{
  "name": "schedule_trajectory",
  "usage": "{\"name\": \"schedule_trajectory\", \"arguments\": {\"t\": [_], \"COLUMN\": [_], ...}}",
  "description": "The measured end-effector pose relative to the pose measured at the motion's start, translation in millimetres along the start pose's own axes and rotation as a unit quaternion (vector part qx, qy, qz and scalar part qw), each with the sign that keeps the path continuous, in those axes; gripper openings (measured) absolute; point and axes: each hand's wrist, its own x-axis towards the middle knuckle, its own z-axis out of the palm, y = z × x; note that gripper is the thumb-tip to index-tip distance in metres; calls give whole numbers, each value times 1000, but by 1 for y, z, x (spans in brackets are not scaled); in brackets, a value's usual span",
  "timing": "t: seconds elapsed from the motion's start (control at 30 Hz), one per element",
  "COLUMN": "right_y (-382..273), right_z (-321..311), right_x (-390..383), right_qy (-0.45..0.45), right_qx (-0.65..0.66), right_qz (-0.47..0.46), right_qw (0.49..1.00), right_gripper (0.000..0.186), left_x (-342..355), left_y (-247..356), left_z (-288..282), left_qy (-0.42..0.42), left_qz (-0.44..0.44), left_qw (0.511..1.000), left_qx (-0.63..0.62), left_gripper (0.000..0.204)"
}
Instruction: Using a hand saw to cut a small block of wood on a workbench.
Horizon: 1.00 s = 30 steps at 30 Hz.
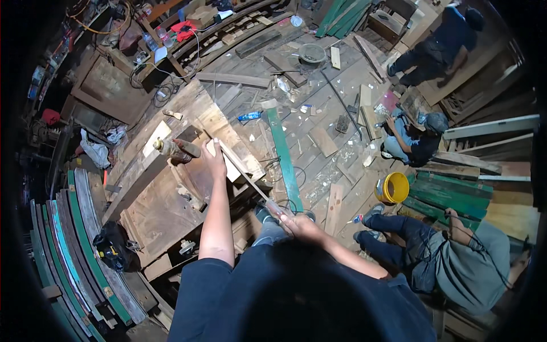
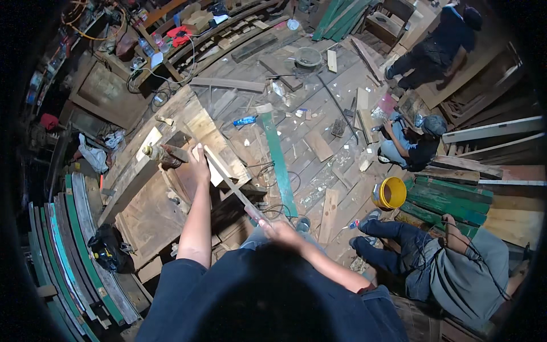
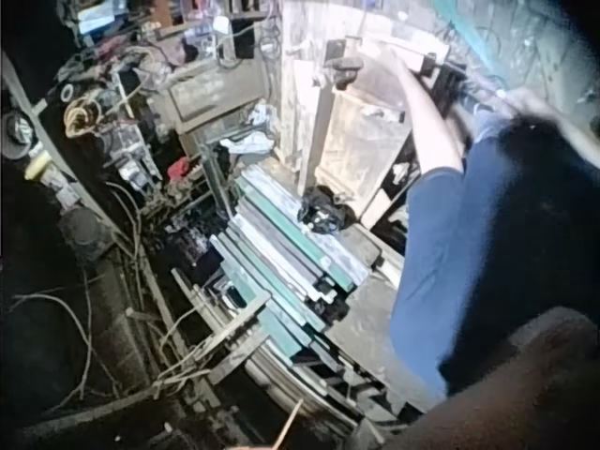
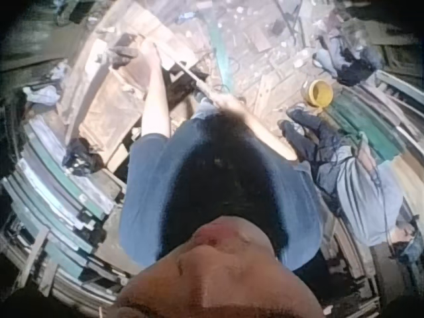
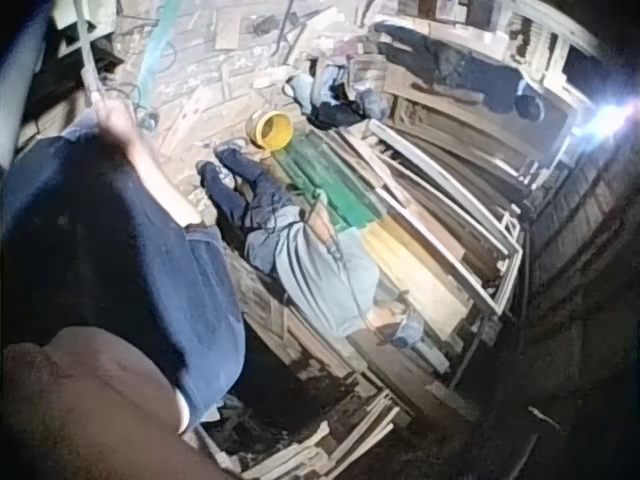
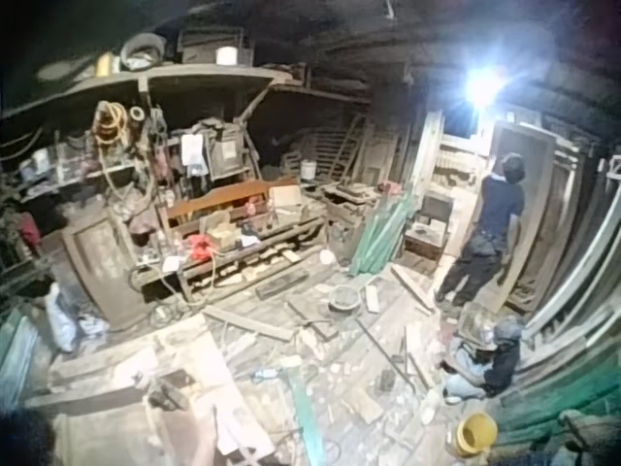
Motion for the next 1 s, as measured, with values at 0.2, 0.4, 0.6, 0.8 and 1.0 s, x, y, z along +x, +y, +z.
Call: {"name": "schedule_trajectory", "arguments": {"t": [0.2,0.4,0.6,0.8,1.0], "right_y": [-14,-15,4,1,-16], "right_z": [0,0,10,8,-3], "right_x": [-2,2,10,8,-2], "right_qy": [-23,-38,-56,-51,-17], "right_qx": [4,47,109,167,157], "right_qz": [10,26,33,40,58], "right_qw": [1000,998,992,984,986], "right_gripper": [66,67,71,61,57], "left_x": [-3,1,1,0,-2], "left_y": [-2,-5,-8,1,-4], "left_z": [-3,2,0,2,4], "left_qy": [4,11,15,14,6], "left_qz": [-3,-8,-1,-2,11], "left_qw": [1000,999,999,999,999], "left_qx": [24,31,34,47,33], "left_gripper": [50,46,45,44,44]}}
